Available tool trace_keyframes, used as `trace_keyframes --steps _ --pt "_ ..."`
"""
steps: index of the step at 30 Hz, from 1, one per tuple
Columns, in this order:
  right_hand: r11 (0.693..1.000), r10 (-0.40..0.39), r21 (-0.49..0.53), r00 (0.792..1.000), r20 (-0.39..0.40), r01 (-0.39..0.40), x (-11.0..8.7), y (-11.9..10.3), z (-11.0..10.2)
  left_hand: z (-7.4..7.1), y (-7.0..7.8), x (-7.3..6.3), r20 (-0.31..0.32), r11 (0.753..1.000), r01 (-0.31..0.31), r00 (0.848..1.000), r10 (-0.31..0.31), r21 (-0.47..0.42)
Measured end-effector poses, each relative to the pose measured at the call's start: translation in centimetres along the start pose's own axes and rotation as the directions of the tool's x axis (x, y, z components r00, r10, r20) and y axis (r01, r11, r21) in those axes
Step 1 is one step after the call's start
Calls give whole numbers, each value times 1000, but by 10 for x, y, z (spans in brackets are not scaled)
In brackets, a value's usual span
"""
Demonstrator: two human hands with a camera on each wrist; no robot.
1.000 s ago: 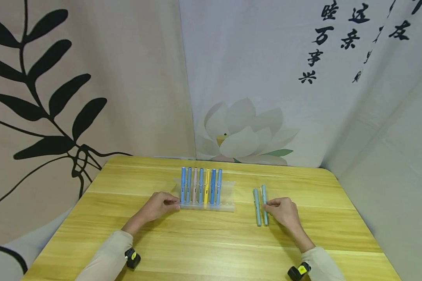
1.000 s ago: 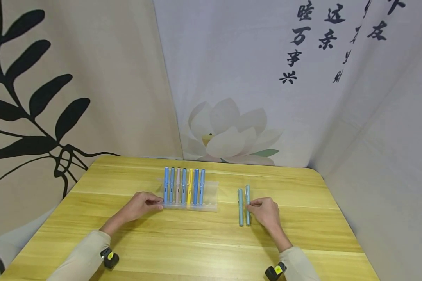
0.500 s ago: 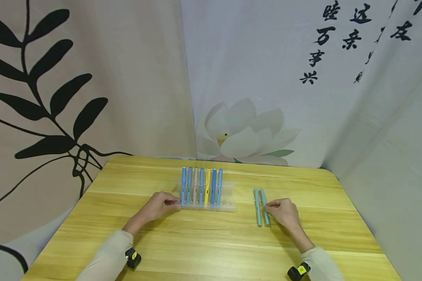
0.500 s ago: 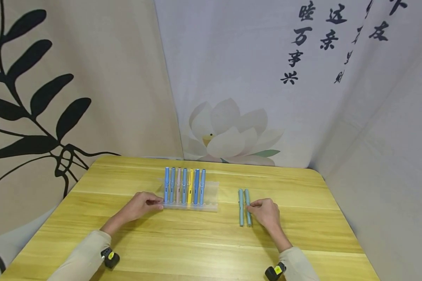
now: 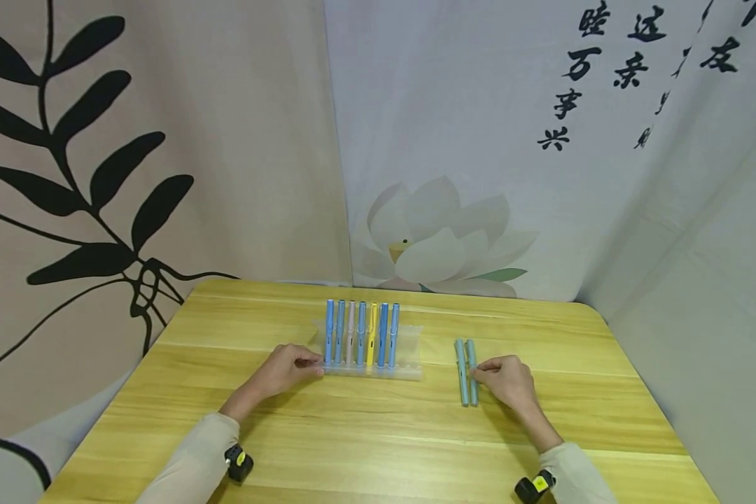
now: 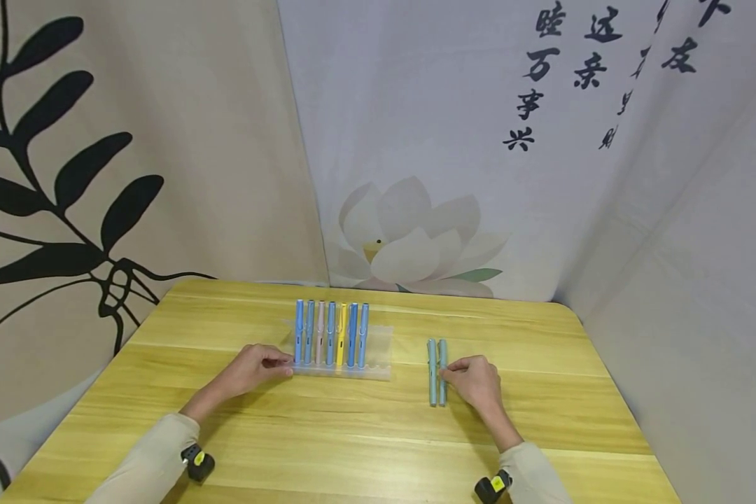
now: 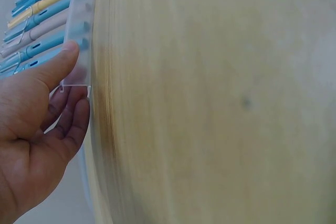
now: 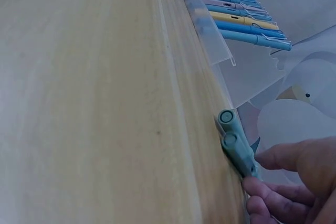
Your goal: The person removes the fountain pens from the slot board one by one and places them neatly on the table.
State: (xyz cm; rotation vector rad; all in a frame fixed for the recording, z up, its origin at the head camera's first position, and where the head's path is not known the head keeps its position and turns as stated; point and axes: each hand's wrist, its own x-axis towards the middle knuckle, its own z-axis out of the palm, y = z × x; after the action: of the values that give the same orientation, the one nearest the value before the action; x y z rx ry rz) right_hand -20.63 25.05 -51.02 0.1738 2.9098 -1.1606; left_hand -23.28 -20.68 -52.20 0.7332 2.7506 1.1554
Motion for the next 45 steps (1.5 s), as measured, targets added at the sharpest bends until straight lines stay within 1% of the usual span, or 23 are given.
trace_keyframes --steps 5,11,14,19,26,30,39,43,45 --pt "999 -32 1 999 -17 32 -1 -3 -5 0 0 0 0 1000 2 1000 -2 1" --pt "991 -133 10 990 -43 133 -1 -12 -9 0 -1 0 0 1000 2 1000 -2 2" --pt "984 -174 38 983 -50 176 -1 -18 -9 0 -1 0 0 1000 1 1000 -1 0" --pt "965 -237 101 969 -65 243 -2 -31 -7 0 1 0 -1 1000 7 1000 -7 -8" --pt "925 -327 167 939 -104 341 1 -48 1 0 2 -1 -11 1000 -10 1000 10 -1" --pt "911 -339 210 934 -115 356 2 -57 8 0 1 -1 -19 1000 -25 1000 25 2" --pt "887 -354 278 930 -103 368 5 -73 29 0 2 -1 -13 1000 -13 1000 13 0" --pt "879 -370 287 924 -90 380 5 -78 40 0 2 -1 -11 1000 0 1000 0 -13" --pt "879 -371 289 925 -83 378 7 -80 46 0 2 -1 -10 1000 -6 1000 6 -19"
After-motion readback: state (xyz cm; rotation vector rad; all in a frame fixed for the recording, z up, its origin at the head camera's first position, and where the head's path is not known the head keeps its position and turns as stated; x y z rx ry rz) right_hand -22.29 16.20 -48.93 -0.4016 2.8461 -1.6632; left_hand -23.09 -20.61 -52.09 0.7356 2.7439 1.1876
